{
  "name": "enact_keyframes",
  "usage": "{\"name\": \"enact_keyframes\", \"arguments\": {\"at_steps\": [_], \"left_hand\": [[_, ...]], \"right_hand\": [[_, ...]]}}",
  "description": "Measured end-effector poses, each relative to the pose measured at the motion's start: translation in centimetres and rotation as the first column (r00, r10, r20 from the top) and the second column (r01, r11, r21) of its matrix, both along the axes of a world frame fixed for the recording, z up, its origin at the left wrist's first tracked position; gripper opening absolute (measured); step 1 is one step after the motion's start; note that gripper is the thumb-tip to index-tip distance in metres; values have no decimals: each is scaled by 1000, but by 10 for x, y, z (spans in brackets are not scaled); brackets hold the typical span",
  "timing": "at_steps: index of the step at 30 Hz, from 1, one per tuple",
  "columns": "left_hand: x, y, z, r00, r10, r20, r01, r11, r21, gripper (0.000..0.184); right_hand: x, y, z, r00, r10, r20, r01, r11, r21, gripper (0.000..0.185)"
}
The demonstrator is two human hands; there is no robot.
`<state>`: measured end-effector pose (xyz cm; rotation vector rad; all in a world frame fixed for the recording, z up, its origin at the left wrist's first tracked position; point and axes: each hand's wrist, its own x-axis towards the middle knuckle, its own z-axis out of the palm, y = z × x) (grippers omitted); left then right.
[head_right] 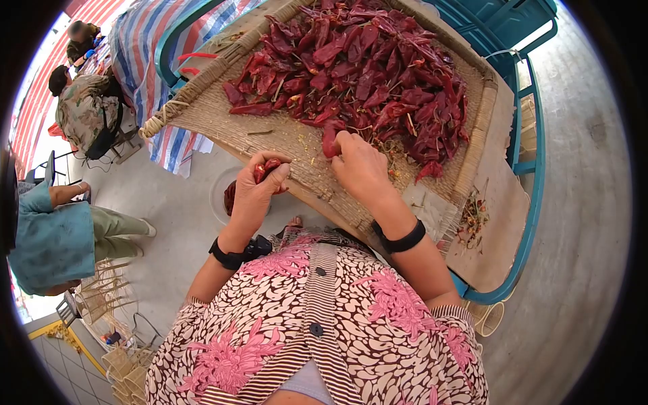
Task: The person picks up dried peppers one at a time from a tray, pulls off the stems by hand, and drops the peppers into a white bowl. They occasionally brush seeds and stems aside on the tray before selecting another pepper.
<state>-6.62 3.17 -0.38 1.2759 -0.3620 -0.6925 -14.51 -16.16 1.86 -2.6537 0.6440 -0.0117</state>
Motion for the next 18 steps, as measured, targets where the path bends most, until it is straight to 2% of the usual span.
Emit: {"name": "enact_keyframes", "arguments": {"at_steps": [3, 6, 9, 12, 15, 18], "left_hand": [[0, -5, -4, 998, -24, 63, 23, 1000, 15, 16], [-3, -12, -4, 989, -60, -135, 62, 998, 11, 19], [-2, -18, 4, 919, -89, -384, 87, 996, -22, 21], [2, -24, -2, 904, -75, -422, 9, 988, -157, 22], [10, -29, -1, 909, -53, -413, -38, 977, -209, 21], [11, -28, -12, 893, -38, -449, -111, 947, -301, 15]], "right_hand": [[-4, 4, 15, 994, -81, 77, 67, 984, 166, 20], [-10, 11, 28, 977, -77, 201, 50, 989, 137, 17], [-15, 18, 35, 944, -52, 325, 4, 989, 146, 15], [-21, 24, 37, 894, 73, 442, -132, 986, 105, 16], [-23, 25, 35, 871, 233, 432, -297, 951, 87, 18], [-20, 24, 35, 848, 238, 473, -324, 940, 109, 19]]}}
